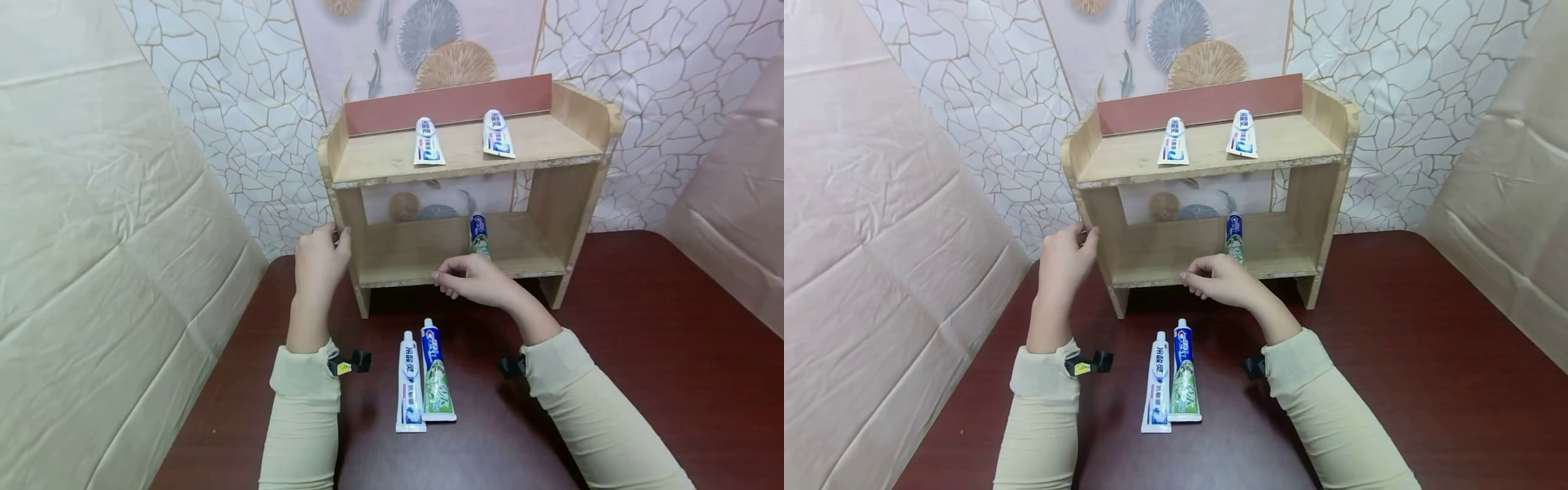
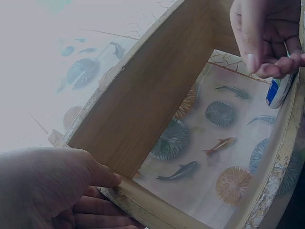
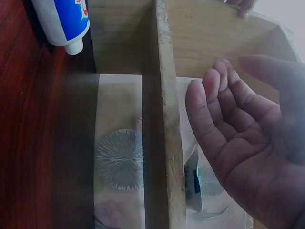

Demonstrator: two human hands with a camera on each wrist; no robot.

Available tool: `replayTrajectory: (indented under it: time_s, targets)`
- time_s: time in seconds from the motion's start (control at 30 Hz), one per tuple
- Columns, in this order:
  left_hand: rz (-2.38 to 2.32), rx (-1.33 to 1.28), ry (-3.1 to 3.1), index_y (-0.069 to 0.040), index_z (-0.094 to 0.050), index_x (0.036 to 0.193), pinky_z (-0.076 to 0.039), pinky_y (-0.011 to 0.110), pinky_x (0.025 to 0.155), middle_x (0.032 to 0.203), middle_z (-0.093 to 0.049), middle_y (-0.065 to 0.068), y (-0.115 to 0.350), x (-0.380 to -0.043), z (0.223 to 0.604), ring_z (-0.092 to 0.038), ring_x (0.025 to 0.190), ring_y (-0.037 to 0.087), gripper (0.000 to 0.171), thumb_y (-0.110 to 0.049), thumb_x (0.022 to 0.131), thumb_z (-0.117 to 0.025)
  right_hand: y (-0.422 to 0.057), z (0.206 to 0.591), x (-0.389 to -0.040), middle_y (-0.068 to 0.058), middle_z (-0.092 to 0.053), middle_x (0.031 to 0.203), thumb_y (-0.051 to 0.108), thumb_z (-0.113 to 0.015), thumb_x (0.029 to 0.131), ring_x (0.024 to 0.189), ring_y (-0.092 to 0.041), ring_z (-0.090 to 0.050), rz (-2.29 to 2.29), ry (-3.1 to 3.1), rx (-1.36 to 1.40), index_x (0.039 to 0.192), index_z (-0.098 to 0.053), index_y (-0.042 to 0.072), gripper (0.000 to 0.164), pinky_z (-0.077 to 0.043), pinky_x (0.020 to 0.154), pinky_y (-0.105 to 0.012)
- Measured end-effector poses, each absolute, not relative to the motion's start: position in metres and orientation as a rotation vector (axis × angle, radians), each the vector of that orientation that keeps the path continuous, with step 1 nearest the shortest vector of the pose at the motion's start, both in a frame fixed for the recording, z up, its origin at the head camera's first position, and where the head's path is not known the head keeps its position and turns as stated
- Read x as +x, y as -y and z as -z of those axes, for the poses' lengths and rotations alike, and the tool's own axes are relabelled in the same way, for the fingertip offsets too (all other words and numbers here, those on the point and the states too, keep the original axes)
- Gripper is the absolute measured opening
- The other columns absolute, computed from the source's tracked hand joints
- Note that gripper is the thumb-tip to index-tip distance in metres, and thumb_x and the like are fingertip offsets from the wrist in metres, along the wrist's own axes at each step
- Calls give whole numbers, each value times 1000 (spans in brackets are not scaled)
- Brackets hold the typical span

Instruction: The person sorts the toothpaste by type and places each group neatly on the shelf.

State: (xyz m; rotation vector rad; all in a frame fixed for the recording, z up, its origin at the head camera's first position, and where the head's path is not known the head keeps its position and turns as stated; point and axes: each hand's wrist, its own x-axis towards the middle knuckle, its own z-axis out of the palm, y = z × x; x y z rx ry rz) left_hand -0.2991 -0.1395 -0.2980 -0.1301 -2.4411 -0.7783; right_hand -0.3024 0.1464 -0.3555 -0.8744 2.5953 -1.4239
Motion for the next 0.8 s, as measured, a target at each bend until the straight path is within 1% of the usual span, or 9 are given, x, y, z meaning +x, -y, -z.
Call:
replayTrajectory:
  time_s: [0.07, 0.2, 0.4, 0.5, 0.7, 0.73, 0.8]
  targets:
    - [784, -128, 2445, -4, -72, 96, -58, 45, 78, 102, -75, 17, 140, -299, 299, -71, 97, 37, 31, -30, 102, -55, -146, 357, -303, -7, -69, 84, 21, -60, 102, 76, -24, -68, 1405, -2584, -884, 94, -71, 7, 20, -59, 68, -35]
    - [789, -113, 2461, -4, -71, 98, -57, 46, 79, 103, -75, 18, 141, -297, 303, -70, 97, 38, 32, -31, 102, -55, -147, 362, -304, -5, -70, 85, 23, -61, 102, 78, -26, -69, 1349, -2542, -932, 94, -72, 8, 20, -59, 70, -34]
    - [784, -107, 2457, -4, -71, 96, -57, 46, 78, 101, -75, 17, 142, -296, 306, -71, 96, 37, 30, -29, 102, -55, -151, 368, -307, -2, -72, 89, 25, -60, 103, 85, -31, -71, 1212, -2453, -1034, 101, -74, 10, 20, -58, 74, -34]
    - [783, -128, 2448, -4, -70, 95, -57, 46, 79, 101, -75, 17, 141, -298, 304, -71, 97, 37, 31, -30, 102, -55, -153, 367, -309, -2, -72, 89, 24, -60, 103, 85, -31, -71, 1195, -2451, -1033, 102, -73, 10, 20, -58, 75, -35]
    - [772, -115, 2455, -5, -71, 96, -57, 46, 81, 103, -75, 17, 139, -298, 298, -70, 99, 37, 31, -31, 102, -56, -157, 366, -311, -3, -73, 92, 23, -59, 103, 84, -22, -71, 1196, -2432, -998, 105, -73, 8, 20, -58, 76, -36]
    - [772, -115, 2457, -5, -71, 96, -57, 46, 80, 102, -75, 16, 139, -298, 298, -70, 99, 37, 30, -31, 102, -56, -158, 368, -311, -3, -73, 92, 23, -59, 103, 84, -21, -71, 1197, -2427, -991, 105, -73, 8, 20, -58, 77, -38]
    - [770, -124, 2454, -4, -71, 96, -57, 46, 80, 101, -75, 17, 139, -298, 299, -70, 98, 37, 31, -30, 102, -55, -159, 370, -312, -4, -72, 93, 21, -59, 103, 86, -25, -71, 1199, -2426, -977, 106, -73, 7, 20, -58, 79, -42]
